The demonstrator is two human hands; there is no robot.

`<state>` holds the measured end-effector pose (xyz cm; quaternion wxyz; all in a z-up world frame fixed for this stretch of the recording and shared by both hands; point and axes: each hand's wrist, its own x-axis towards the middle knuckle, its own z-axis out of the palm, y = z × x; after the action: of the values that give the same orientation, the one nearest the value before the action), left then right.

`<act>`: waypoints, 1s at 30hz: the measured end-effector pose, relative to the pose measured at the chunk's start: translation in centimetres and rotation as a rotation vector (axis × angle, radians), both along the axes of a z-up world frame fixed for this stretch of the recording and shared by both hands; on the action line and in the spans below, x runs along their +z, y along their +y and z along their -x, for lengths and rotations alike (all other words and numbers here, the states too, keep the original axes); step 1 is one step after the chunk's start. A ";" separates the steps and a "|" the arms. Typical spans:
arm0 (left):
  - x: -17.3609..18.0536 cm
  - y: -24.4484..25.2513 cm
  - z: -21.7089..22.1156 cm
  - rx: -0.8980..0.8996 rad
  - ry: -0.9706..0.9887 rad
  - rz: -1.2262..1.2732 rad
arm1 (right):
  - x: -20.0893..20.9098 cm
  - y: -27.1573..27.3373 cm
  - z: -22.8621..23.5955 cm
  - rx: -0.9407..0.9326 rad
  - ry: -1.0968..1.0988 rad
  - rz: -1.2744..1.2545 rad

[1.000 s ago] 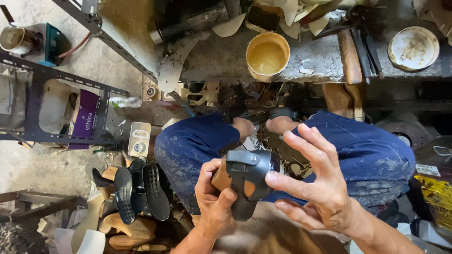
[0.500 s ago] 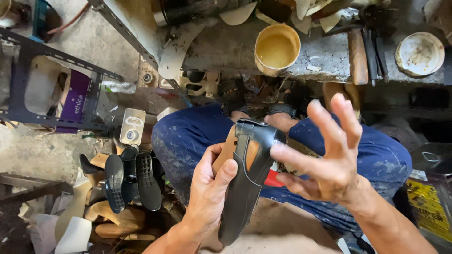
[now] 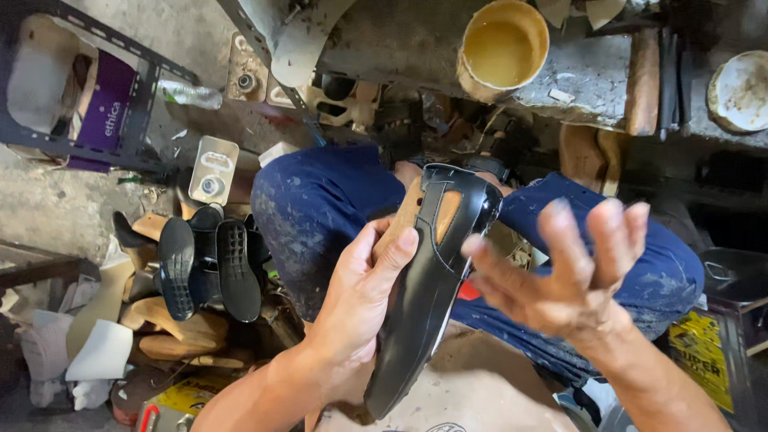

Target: The person applies a white adhesive to the sole of a black shoe using their fingers, spreading it across the surface. They then reach for a shoe on a nearby rack and continue applying the adhesive to the shoe's sole and edges.

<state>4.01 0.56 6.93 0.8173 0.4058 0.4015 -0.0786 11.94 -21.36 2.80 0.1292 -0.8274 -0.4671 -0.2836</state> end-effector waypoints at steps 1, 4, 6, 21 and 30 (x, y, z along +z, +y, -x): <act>-0.4 0.0 0.2 0.006 -0.010 -0.003 | -0.2 0.0 0.5 0.030 -0.012 0.005; -0.2 0.1 0.1 0.016 0.002 -0.001 | 0.0 -0.2 0.8 0.042 0.008 0.022; 0.0 0.1 0.0 0.014 0.021 0.003 | 0.1 -0.2 0.8 0.019 0.039 0.033; -1.2 0.3 0.2 0.018 0.020 -0.039 | 1.0 0.9 1.3 0.138 0.316 -0.169; -0.2 0.5 0.2 0.000 0.029 -0.022 | 0.8 1.0 0.8 0.035 0.217 -0.045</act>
<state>3.80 1.06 6.72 0.8067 0.4136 0.4144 -0.0800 11.11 -20.40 3.58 0.2025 -0.8418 -0.4583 -0.2006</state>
